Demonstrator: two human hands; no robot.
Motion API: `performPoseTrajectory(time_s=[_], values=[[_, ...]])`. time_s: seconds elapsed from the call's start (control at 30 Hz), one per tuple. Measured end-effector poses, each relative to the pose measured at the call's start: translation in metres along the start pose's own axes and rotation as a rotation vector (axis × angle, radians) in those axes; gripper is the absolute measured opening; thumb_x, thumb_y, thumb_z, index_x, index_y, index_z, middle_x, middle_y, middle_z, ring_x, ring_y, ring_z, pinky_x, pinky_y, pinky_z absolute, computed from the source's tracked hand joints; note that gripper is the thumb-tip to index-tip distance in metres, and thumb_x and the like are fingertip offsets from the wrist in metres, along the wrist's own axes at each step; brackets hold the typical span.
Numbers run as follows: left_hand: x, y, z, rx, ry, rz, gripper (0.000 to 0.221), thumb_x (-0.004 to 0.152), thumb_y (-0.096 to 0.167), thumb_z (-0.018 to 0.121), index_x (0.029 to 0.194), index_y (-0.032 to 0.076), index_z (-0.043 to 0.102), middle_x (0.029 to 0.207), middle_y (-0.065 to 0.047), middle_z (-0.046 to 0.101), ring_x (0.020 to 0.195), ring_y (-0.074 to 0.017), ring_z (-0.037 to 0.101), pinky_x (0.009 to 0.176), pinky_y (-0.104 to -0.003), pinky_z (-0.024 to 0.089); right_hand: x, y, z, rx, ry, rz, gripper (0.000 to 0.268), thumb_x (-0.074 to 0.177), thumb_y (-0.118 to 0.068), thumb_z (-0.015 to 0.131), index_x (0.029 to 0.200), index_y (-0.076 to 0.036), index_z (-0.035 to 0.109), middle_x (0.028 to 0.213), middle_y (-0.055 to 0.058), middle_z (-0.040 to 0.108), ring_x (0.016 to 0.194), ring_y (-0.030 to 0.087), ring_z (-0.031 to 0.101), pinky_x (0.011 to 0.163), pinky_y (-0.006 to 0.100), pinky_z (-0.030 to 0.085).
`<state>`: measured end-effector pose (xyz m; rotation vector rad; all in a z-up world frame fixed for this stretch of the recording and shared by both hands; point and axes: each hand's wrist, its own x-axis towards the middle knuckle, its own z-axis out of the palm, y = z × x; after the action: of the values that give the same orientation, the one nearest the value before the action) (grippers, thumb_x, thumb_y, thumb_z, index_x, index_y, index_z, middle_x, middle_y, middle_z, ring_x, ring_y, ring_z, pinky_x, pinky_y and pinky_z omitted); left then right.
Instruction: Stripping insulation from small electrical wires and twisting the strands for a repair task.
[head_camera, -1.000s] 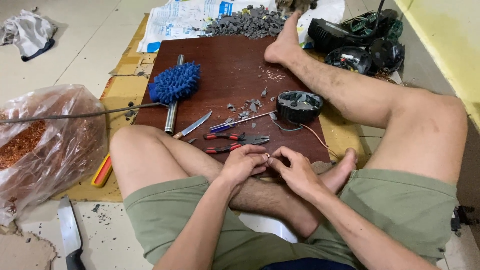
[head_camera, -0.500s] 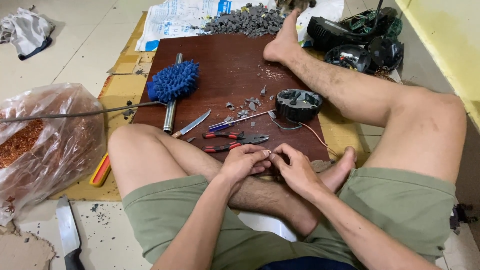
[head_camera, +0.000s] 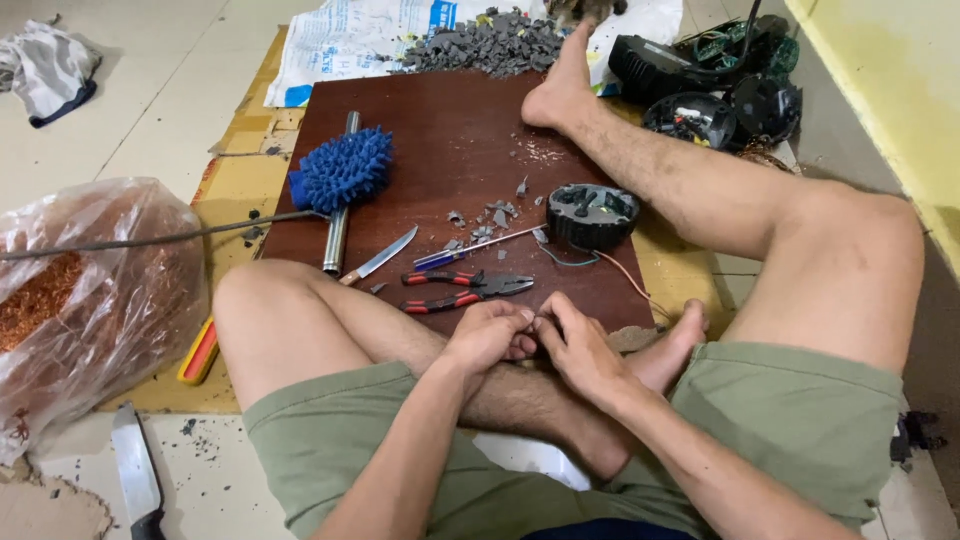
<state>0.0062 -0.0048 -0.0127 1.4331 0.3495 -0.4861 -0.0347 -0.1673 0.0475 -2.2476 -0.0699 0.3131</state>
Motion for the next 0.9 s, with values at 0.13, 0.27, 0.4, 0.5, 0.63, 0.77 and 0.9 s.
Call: performPoseTrajectory(time_s=[0.13, 0.27, 0.4, 0.5, 0.63, 0.77, 0.9], values=[[-0.009, 0.009, 0.005, -0.068, 0.044, 0.022, 0.035, 0.096, 0.016, 0.071, 0.121, -0.008, 0.07, 0.089, -0.018, 0.073, 0.054, -0.0163, 0.071, 0.048, -0.029, 0.063, 0.004, -0.006, -0.01, -0.019, 0.002, -0.059, 0.015, 0.105, -0.028, 0.053, 0.111, -0.015, 0.061, 0.102, 0.024, 0.075, 0.106, 0.048, 0.072, 0.088, 0.059, 0.054], [-0.022, 0.017, 0.007, -0.066, 0.082, 0.05, 0.029, 0.098, 0.021, 0.069, 0.111, -0.005, 0.075, 0.073, -0.011, 0.065, 0.048, -0.0144, 0.061, 0.045, -0.029, 0.056, 0.017, 0.021, -0.009, -0.012, -0.012, -0.043, 0.017, 0.106, -0.03, 0.054, 0.11, -0.014, 0.059, 0.104, 0.024, 0.074, 0.108, 0.048, 0.071, 0.09, 0.06, 0.052], [0.022, -0.015, -0.002, 0.215, -0.01, 0.056, 0.019, 0.091, 0.019, 0.071, 0.087, 0.002, 0.079, 0.054, -0.012, 0.059, 0.043, -0.0175, 0.056, 0.041, -0.032, 0.049, 0.02, 0.032, -0.013, -0.016, 0.004, 0.01, 0.021, 0.106, -0.034, 0.057, 0.113, -0.015, 0.064, 0.11, 0.027, 0.074, 0.116, 0.05, 0.068, 0.098, 0.062, 0.051], [0.006, 0.0, 0.008, 0.469, -0.063, 0.056, 0.023, 0.091, 0.028, 0.069, 0.084, 0.008, 0.078, 0.051, -0.007, 0.059, 0.047, -0.0165, 0.06, 0.052, -0.031, 0.051, 0.022, 0.035, -0.005, 0.024, 0.086, 0.083, 0.018, 0.104, -0.035, 0.058, 0.112, -0.02, 0.065, 0.116, 0.023, 0.075, 0.12, 0.047, 0.067, 0.1, 0.06, 0.052], [0.006, -0.006, 0.016, 0.444, 0.023, 0.14, 0.025, 0.096, 0.031, 0.065, 0.089, 0.014, 0.083, 0.075, -0.01, 0.075, 0.069, -0.0195, 0.07, 0.071, -0.035, 0.057, 0.031, 0.037, 0.007, 0.056, 0.154, 0.125, 0.023, 0.108, -0.033, 0.051, 0.115, -0.016, 0.064, 0.116, 0.024, 0.074, 0.121, 0.046, 0.066, 0.103, 0.061, 0.049], [-0.02, 0.008, 0.017, 0.375, 0.02, 0.118, 0.03, 0.094, 0.035, 0.071, 0.103, 0.009, 0.082, 0.073, -0.007, 0.072, 0.064, -0.0147, 0.067, 0.066, -0.03, 0.056, 0.022, 0.035, 0.002, 0.079, 0.176, 0.138, 0.023, 0.107, -0.032, 0.053, 0.117, -0.016, 0.067, 0.118, 0.023, 0.075, 0.122, 0.046, 0.066, 0.104, 0.06, 0.05], [-0.022, 0.015, 0.008, 0.289, -0.051, 0.117, 0.035, 0.094, 0.026, 0.073, 0.117, 0.0, 0.077, 0.084, -0.02, 0.078, 0.073, -0.0226, 0.079, 0.068, -0.029, 0.065, 0.014, 0.02, -0.007, 0.099, 0.16, 0.045, 0.025, 0.102, -0.024, 0.057, 0.122, -0.018, 0.071, 0.113, 0.021, 0.078, 0.118, 0.044, 0.069, 0.101, 0.058, 0.052]])
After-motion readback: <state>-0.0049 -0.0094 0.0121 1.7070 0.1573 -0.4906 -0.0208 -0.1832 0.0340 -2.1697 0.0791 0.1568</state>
